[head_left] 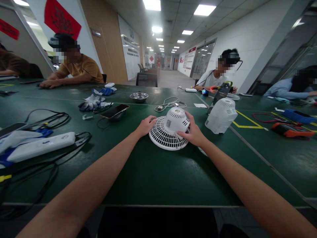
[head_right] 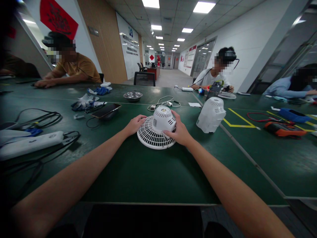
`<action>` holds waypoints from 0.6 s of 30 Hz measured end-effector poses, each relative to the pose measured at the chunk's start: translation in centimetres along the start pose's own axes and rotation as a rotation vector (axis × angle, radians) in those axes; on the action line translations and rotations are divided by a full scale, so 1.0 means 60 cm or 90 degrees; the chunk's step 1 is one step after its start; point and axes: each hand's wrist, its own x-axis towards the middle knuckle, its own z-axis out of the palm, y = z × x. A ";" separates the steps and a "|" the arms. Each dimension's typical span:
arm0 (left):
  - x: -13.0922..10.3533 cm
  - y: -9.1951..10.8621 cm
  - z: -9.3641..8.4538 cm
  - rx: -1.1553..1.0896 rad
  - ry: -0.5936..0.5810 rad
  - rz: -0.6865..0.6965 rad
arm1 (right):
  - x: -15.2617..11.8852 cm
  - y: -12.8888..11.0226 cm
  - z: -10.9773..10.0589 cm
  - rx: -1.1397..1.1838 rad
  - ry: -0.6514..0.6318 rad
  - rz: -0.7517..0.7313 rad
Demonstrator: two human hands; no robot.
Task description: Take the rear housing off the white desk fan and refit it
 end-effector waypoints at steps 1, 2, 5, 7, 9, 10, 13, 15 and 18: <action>-0.001 0.001 0.000 -0.001 -0.001 0.000 | 0.000 0.000 0.000 0.001 -0.001 0.000; -0.001 0.002 -0.001 -0.001 -0.001 -0.001 | 0.000 0.000 0.000 0.002 -0.002 -0.001; -0.003 0.007 -0.001 0.000 0.002 -0.004 | 0.001 0.001 0.000 -0.002 -0.002 -0.001; -0.004 0.008 -0.001 -0.001 0.000 -0.008 | 0.001 0.003 0.001 -0.003 -0.002 0.000; -0.003 0.007 0.000 0.000 -0.003 -0.010 | 0.002 0.005 0.001 0.001 -0.004 0.001; -0.002 0.006 0.000 0.002 0.000 -0.008 | 0.002 0.006 0.001 0.004 -0.004 0.002; 0.002 0.000 0.002 0.003 0.017 0.008 | 0.001 0.008 0.002 0.009 0.000 0.005; 0.004 -0.004 0.004 -0.003 0.023 0.014 | 0.001 0.008 0.002 0.009 0.002 0.005; 0.005 -0.006 0.005 -0.006 0.022 0.013 | 0.000 0.006 0.002 0.013 0.000 0.010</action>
